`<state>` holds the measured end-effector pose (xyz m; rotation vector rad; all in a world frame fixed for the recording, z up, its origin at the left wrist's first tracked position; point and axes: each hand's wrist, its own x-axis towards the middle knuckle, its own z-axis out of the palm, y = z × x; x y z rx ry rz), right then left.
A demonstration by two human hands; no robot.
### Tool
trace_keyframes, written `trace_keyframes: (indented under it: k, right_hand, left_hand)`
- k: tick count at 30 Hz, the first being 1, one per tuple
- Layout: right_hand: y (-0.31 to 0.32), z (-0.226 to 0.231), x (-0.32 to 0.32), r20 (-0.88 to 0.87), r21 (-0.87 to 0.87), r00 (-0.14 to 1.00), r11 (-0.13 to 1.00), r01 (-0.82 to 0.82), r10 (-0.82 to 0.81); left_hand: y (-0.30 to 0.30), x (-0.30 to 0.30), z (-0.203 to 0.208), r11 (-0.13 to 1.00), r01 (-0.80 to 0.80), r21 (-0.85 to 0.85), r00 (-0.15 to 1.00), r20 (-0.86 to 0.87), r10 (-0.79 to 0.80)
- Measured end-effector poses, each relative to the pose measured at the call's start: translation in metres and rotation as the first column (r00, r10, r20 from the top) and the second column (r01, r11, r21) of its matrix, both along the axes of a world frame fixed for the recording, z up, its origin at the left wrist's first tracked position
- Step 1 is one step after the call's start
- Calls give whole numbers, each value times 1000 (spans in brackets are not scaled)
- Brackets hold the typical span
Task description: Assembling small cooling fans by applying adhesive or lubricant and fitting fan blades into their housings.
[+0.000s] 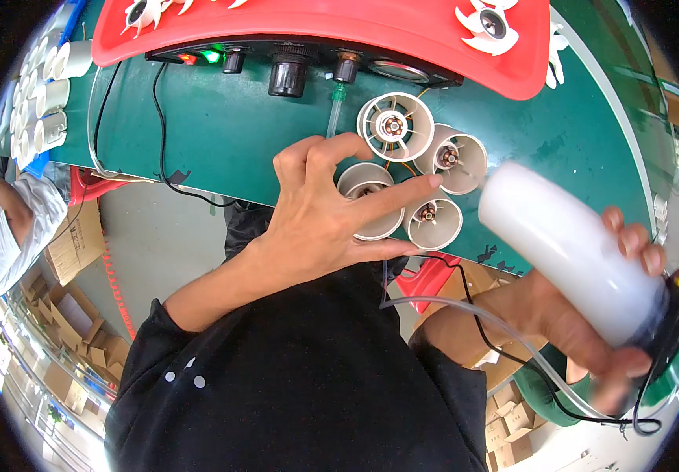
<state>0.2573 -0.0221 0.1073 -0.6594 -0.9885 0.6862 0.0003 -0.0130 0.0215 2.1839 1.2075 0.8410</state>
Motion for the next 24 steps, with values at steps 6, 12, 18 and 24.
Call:
trace_keyframes:
  k: [6,12,18,24]
  right_hand:
    - [-22,13,-12,-14,-27,995,995,-100,100]
    - [-23,3,-26,-12,-130,1000,991,17,-19]
    - [-23,-7,-21,-4,-132,1000,991,-12,11]
    - [-20,-3,-25,34,-133,994,987,-95,101]
  left_hand:
    - [0,2,1,1000,14,-18,1000,12,-14]
    - [1,3,2,1000,4,-11,1000,5,-4]
    - [1,3,1,1000,-8,7,1000,2,8]
    - [1,2,0,1000,-15,-1,1000,14,16]
